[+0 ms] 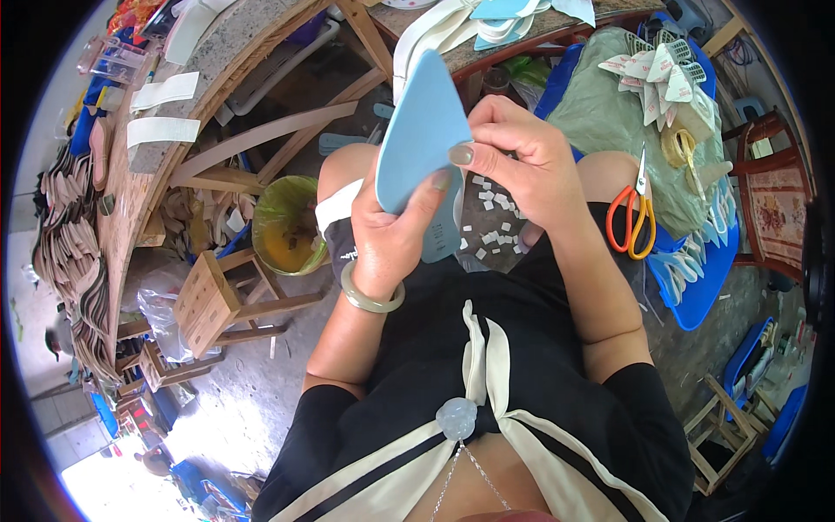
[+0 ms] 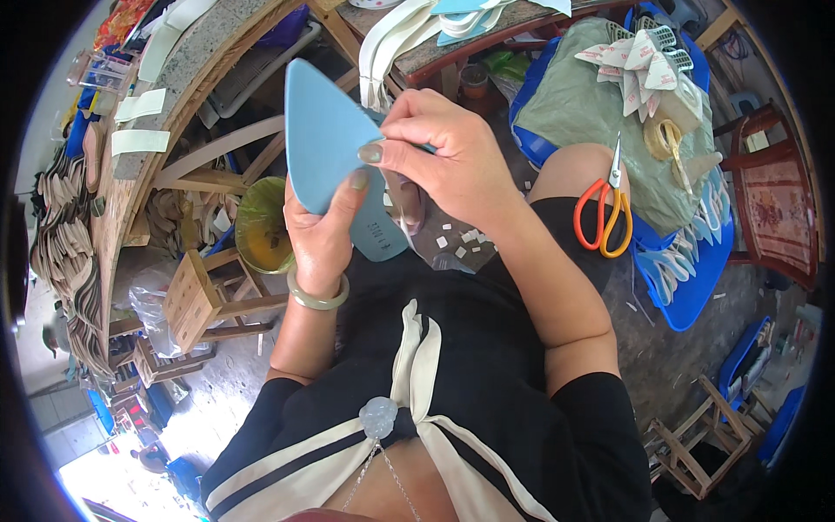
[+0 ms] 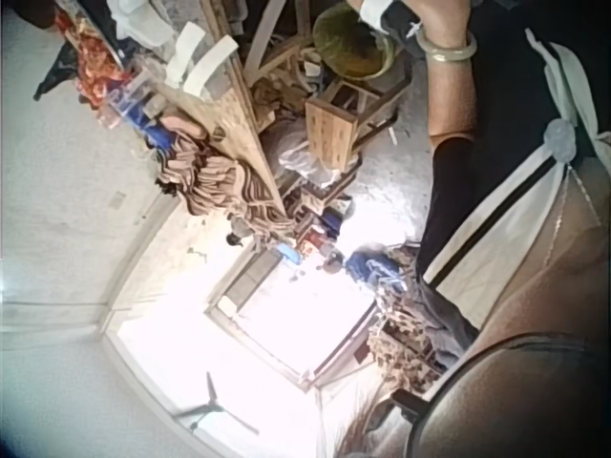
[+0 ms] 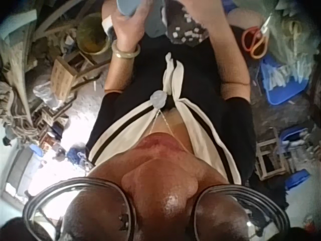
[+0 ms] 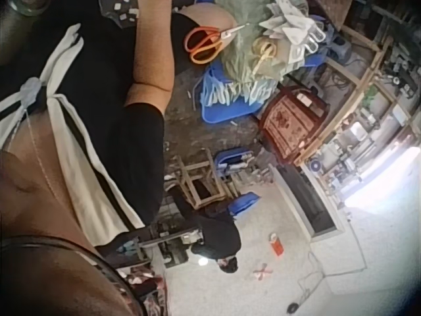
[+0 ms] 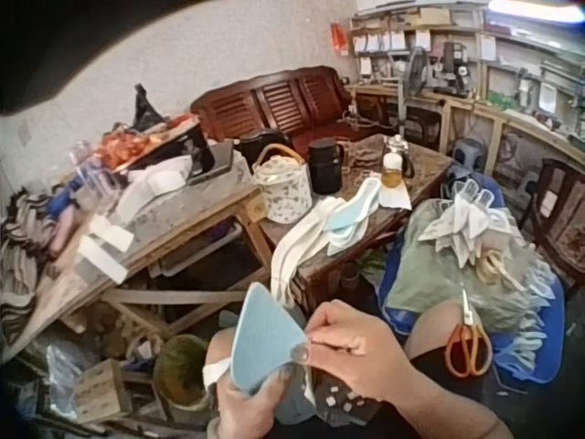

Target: Apply adhesive tape and lining to shoe insole components.

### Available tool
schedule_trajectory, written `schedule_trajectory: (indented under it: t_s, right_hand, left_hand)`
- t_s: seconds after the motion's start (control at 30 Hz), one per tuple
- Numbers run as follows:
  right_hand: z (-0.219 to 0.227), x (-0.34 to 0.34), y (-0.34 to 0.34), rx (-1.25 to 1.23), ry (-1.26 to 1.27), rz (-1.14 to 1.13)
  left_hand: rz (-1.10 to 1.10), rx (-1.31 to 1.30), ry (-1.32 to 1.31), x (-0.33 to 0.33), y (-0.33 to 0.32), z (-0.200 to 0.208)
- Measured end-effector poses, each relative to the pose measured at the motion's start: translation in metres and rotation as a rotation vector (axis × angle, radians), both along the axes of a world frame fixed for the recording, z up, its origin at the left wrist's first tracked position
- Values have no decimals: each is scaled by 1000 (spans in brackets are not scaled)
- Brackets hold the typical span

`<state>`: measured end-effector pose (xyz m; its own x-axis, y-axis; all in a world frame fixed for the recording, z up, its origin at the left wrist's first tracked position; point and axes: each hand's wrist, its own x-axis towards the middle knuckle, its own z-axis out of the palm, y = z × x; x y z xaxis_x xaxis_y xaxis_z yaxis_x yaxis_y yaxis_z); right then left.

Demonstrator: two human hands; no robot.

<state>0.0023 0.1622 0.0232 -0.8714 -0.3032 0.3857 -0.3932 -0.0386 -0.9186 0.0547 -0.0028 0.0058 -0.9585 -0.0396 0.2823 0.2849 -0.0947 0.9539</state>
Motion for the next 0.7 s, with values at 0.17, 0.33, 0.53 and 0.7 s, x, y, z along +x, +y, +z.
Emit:
schedule_trajectory:
  t_s: [0.17,0.33,0.53,0.7]
  right_hand:
    - [-3,1,-16,-187,-44,23]
    - [-14,0,-32,-287,-487,226]
    - [-27,18,-38,-272,-270,-10]
    - [-17,19,-32,-92,-133,-33]
  left_hand:
    - [-224,193,-12,-10,1,5]
    - [-205,233,102,-22,-4,-6]
    - [-241,503,8,-23,-20,-6]
    - [-158,763,-45,-11,-12,14]
